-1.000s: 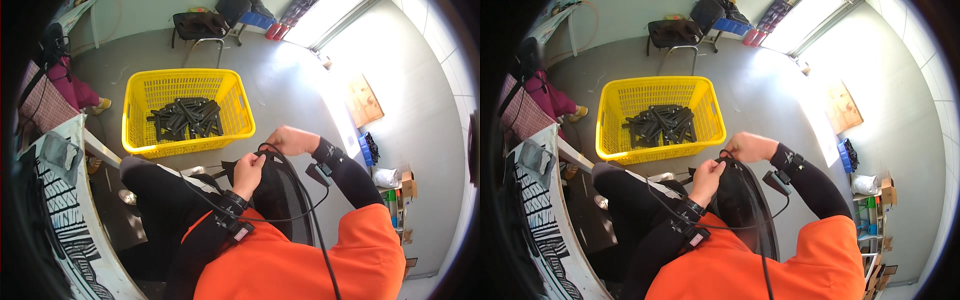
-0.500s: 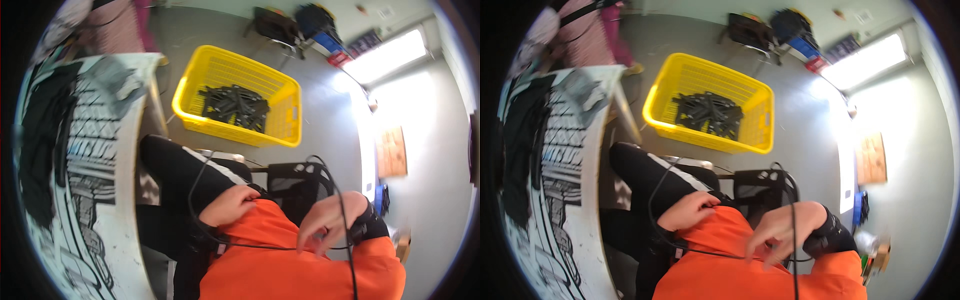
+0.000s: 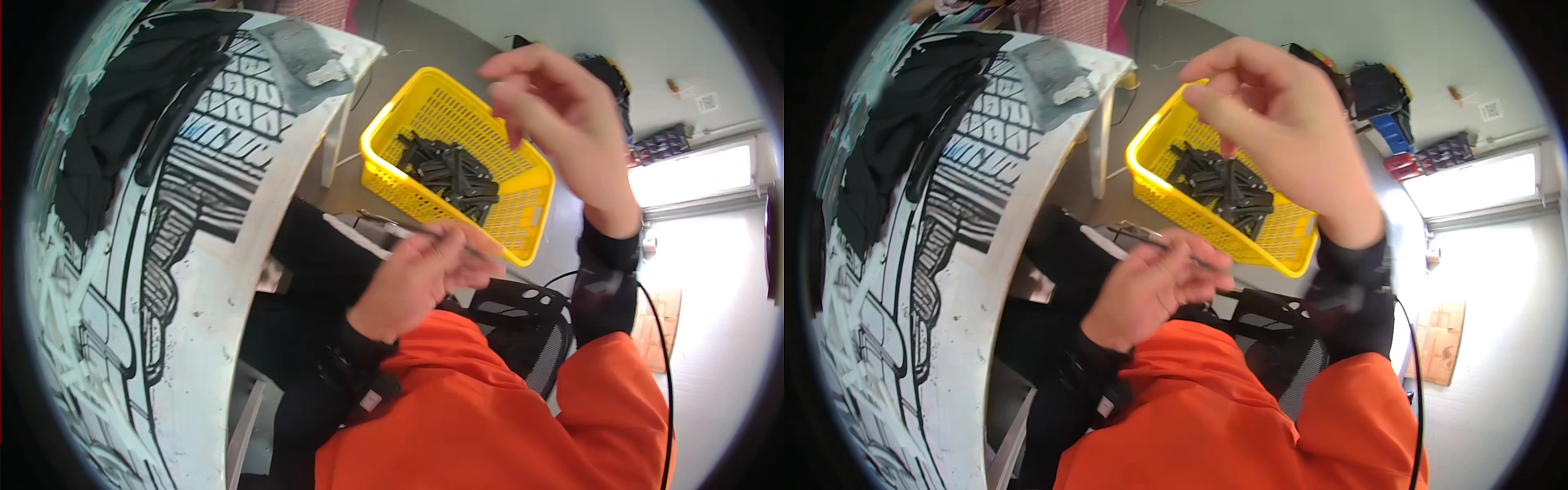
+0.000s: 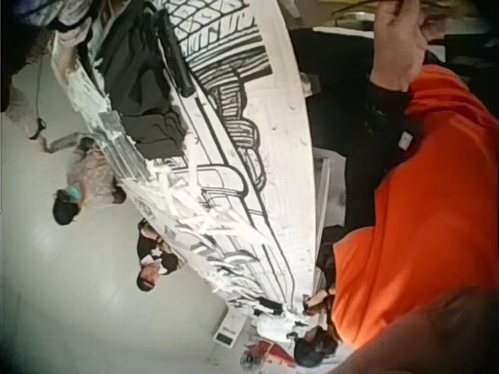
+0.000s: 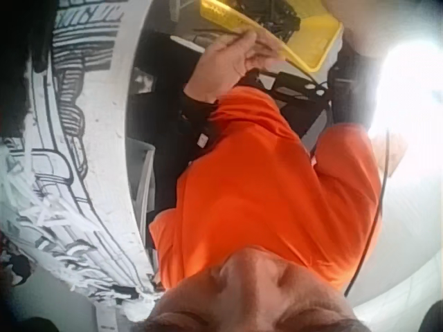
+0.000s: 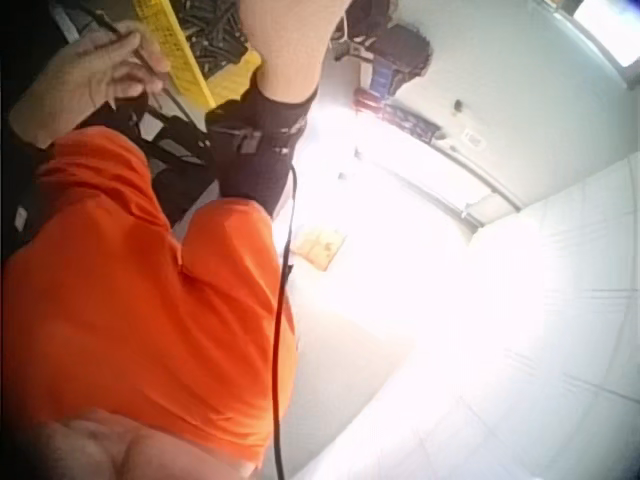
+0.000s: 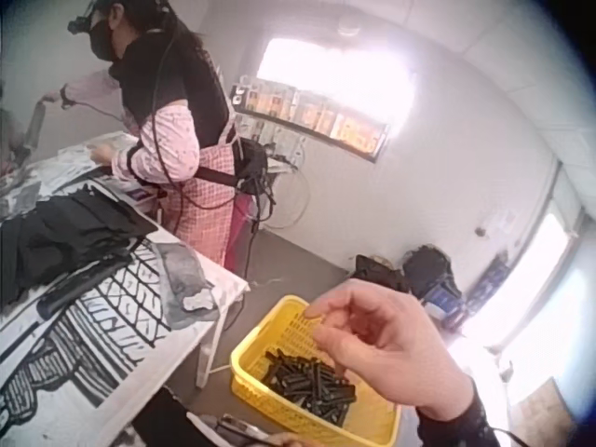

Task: Folding and pressing shoe upper components over foam inserts to prepare them for stitching.

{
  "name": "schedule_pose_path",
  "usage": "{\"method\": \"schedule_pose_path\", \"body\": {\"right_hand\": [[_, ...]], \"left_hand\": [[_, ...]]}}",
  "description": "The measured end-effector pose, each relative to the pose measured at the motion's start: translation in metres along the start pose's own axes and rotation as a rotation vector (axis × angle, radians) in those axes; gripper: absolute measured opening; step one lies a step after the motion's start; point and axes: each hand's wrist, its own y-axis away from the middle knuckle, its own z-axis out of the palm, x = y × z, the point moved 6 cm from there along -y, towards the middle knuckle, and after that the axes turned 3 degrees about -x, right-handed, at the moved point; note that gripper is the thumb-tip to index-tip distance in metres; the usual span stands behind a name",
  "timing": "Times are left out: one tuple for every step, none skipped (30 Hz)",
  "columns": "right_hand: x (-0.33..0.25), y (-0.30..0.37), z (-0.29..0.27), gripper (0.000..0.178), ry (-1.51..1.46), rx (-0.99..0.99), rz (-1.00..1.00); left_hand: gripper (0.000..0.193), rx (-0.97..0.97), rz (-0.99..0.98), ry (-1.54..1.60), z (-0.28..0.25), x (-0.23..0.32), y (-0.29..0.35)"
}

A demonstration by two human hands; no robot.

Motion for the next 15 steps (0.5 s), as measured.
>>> {"method": "schedule_pose_path", "body": {"right_hand": [[0.023, -0.002, -0.017, 0.019, 0.225, 0.152, -0.044], [0.048, 0.001, -0.029, 0.019, 0.441, 0.301, -0.098], [0.077, 0.008, -0.034, 0.017, 0.585, 0.232, 0.03], [0.111, 0.021, -0.043, 0.015, 0.723, 0.168, 0.162], [0.147, 0.046, -0.04, 0.014, 0.855, 0.005, -0.051], [0.163, 0.065, -0.027, 0.013, 0.968, -0.173, -0.28], [0.144, 0.055, -0.02, 0.013, 0.958, -0.165, -0.315], [0.129, 0.045, -0.037, 0.012, 0.496, -0.053, 0.056], [0.13, 0.043, -0.048, 0.012, 0.008, 0.057, 0.395], [0.125, 0.04, -0.083, 0.012, -0.033, 0.34, 0.304], [0.122, 0.038, -0.125, 0.013, -0.079, 0.618, 0.206], [0.12, 0.038, -0.163, 0.013, -0.105, 0.807, 0.124], [0.102, 0.025, -0.178, 0.013, -0.123, 0.93, -0.024], [0.075, 0.014, -0.184, 0.014, -0.106, 0.971, -0.14], [0.043, 0.006, -0.189, 0.016, -0.075, 1.015, -0.267]], "left_hand": [[0.039, -0.005, 0.086, 0.014, 0.011, 0.016, -0.014], [0.039, -0.002, 0.178, 0.022, 0.025, 0.039, -0.022], [0.038, -0.056, 0.249, 0.026, 0.043, 0.059, -0.027], [0.037, -0.075, 0.3, 0.017, 0.06, 0.071, -0.035], [0.036, -0.058, 0.281, -0.011, 0.073, 0.069, -0.053], [0.036, -0.022, 0.278, -0.05, 0.087, 0.071, -0.064], [0.033, 0.021, 0.268, -0.065, 0.08, 0.067, -0.074], [0.033, 0.003, 0.27, -0.076, 0.067, 0.063, -0.087], [0.032, 0.037, 0.252, -0.148, 0.05, 0.059, -0.09], [0.032, 0.055, 0.219, -0.216, 0.04, 0.053, -0.095], [0.031, 0.146, 0.087, -0.185, 0.029, 0.043, -0.095], [0.031, 0.248, -0.035, -0.157, 0.02, 0.033, -0.09], [0.03, 0.194, -0.189, -0.276, 0.002, 0.013, -0.081], [0.03, 0.144, -0.341, -0.393, -0.023, -0.007, -0.072], [0.03, 0.098, -0.496, -0.494, -0.034, -0.024, -0.061]]}}
